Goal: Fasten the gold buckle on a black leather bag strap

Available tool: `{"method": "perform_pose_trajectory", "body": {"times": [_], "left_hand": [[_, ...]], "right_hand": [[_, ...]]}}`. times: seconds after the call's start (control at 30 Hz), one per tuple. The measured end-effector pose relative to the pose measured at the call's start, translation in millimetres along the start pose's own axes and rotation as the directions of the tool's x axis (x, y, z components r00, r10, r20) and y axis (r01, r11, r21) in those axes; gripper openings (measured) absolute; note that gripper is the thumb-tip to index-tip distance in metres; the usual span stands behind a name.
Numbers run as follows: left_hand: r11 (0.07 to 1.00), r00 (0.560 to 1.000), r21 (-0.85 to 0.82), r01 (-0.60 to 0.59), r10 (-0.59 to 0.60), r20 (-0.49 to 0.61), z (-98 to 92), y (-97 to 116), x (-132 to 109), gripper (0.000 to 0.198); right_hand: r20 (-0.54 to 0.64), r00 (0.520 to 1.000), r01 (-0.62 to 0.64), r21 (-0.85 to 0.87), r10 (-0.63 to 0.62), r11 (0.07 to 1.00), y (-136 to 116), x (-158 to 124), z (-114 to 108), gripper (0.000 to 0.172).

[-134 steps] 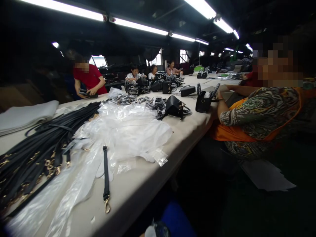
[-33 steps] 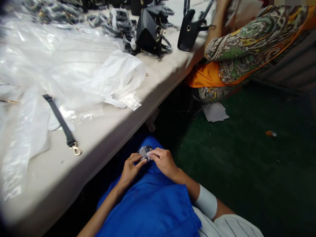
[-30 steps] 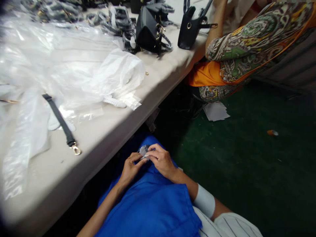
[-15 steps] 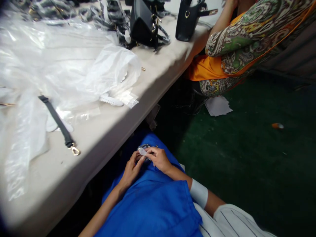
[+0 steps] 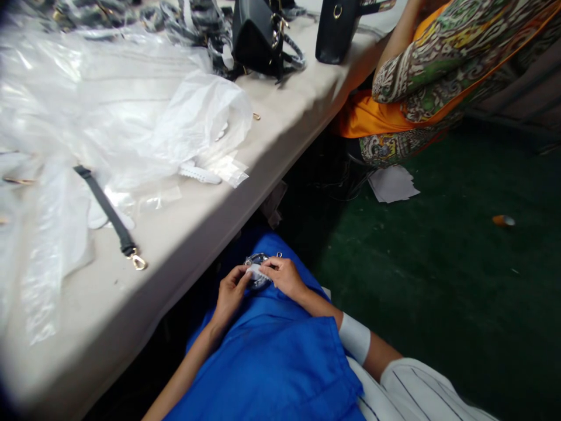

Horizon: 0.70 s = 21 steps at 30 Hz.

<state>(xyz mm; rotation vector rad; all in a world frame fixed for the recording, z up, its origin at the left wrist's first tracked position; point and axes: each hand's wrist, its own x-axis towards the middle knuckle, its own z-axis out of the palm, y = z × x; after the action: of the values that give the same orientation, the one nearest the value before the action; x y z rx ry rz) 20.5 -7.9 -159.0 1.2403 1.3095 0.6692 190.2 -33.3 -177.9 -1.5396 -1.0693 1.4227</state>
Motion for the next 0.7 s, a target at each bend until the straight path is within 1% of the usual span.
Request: {"method": "perform_pose_trajectory", "body": {"times": [0.13, 0.23, 0.33, 0.43, 0.57, 0.63, 0.7], "left_hand": [[0.999, 0.998, -0.034, 0.039, -0.040, -0.039, -1.9, 0.4, 0.2, 0.031], [0.996, 0.995, -0.061, 0.069, -0.073, -0.071, -2.0, -0.7, 1.5, 0.032], [0.991, 0.992, -0.095, 0.099, -0.105, -0.070, -2.1, -2.6, 1.7, 0.033], [0.985, 0.990, -0.120, 0.120, -0.128, -0.057, -1.8, -3.6, 0.1, 0.034], [0.985, 0.990, -0.121, 0.122, -0.129, -0.053, -0.5, -2.8, -2.3, 0.035], [0.991, 0.992, -0.095, 0.096, -0.102, -0.067, 0.5, -1.7, -2.9, 0.034], [0.998, 0.993, -0.044, 0.044, -0.048, -0.105, 2.3, -0.1, -3.1, 0.031]], "right_hand": [[0.016, 1.000, -0.005, -0.087, 0.007, 0.996, -0.2, 1.8, -0.9, 0.030], [0.065, 0.998, 0.038, -0.170, -0.028, 0.985, -5.9, 0.6, -0.6, 0.022], [0.098, 0.994, 0.081, -0.263, -0.057, 0.961, -13.3, -1.7, 2.2, 0.015], [0.067, 0.997, 0.068, -0.348, -0.047, 0.935, -17.7, -1.7, 6.6, 0.018], [0.037, 0.999, 0.025, -0.412, -0.011, 0.911, -18.1, 2.8, 10.6, 0.021], [0.027, 1.000, 0.010, -0.437, 0.002, 0.900, -18.5, 5.2, 11.8, 0.024], [0.007, 1.000, -0.004, -0.464, 0.008, 0.886, -20.1, 6.7, 13.5, 0.027]]}}
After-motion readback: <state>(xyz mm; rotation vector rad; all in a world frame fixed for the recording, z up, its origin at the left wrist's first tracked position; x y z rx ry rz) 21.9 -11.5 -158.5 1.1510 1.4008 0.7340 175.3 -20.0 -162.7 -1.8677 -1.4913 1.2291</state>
